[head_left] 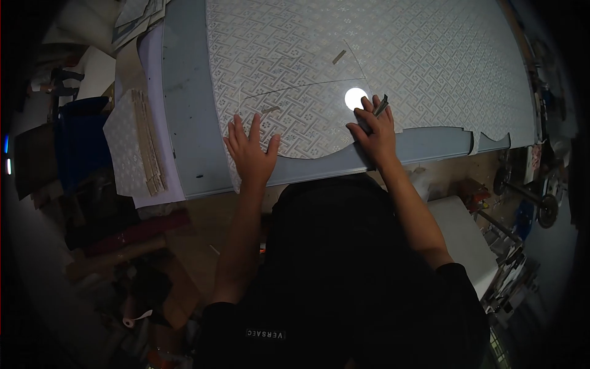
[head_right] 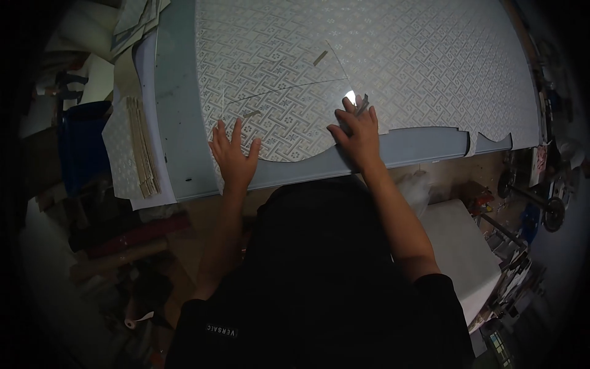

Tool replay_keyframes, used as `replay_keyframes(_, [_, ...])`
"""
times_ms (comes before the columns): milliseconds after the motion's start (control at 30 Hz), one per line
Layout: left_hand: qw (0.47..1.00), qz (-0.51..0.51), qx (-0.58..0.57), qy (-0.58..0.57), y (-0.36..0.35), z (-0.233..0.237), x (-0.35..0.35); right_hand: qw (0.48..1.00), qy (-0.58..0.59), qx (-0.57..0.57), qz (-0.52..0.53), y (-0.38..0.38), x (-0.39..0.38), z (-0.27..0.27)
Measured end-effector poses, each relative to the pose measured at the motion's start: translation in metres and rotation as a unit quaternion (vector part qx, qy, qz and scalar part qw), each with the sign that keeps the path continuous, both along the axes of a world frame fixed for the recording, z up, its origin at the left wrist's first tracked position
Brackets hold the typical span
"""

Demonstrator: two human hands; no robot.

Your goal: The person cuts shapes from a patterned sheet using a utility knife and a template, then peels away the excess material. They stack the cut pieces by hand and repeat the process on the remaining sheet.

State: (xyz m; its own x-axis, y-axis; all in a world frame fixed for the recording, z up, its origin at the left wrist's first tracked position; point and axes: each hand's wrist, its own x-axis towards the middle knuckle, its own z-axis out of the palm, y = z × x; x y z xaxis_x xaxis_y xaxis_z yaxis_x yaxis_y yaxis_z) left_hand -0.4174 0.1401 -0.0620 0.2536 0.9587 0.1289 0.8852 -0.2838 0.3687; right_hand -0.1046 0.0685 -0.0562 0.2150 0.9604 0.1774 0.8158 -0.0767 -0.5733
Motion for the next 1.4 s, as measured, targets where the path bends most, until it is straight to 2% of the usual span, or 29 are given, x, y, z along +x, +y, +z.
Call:
replay_keyframes(467, [1.000, 0.002, 0.001, 0.012, -0.0003, 0.0022, 0.0002, 0.999, 0.016, 0.032, 0.006, -0.0003, 0.0018, -0.0020])
replay_keyframes(533, [0.999, 0.006, 0.008, -0.044, -0.0008, 0.0016, 0.0005, 0.999, 0.012, 0.034, 0.010, 0.0007, 0.0019, -0.0007])
replay_keyframes(1400, [0.999, 0.007, 0.010, -0.046, -0.0012, -0.0021, -0.0016, 0.999, -0.004, 0.044, 0.016, -0.0004, 0.0026, -0.0073])
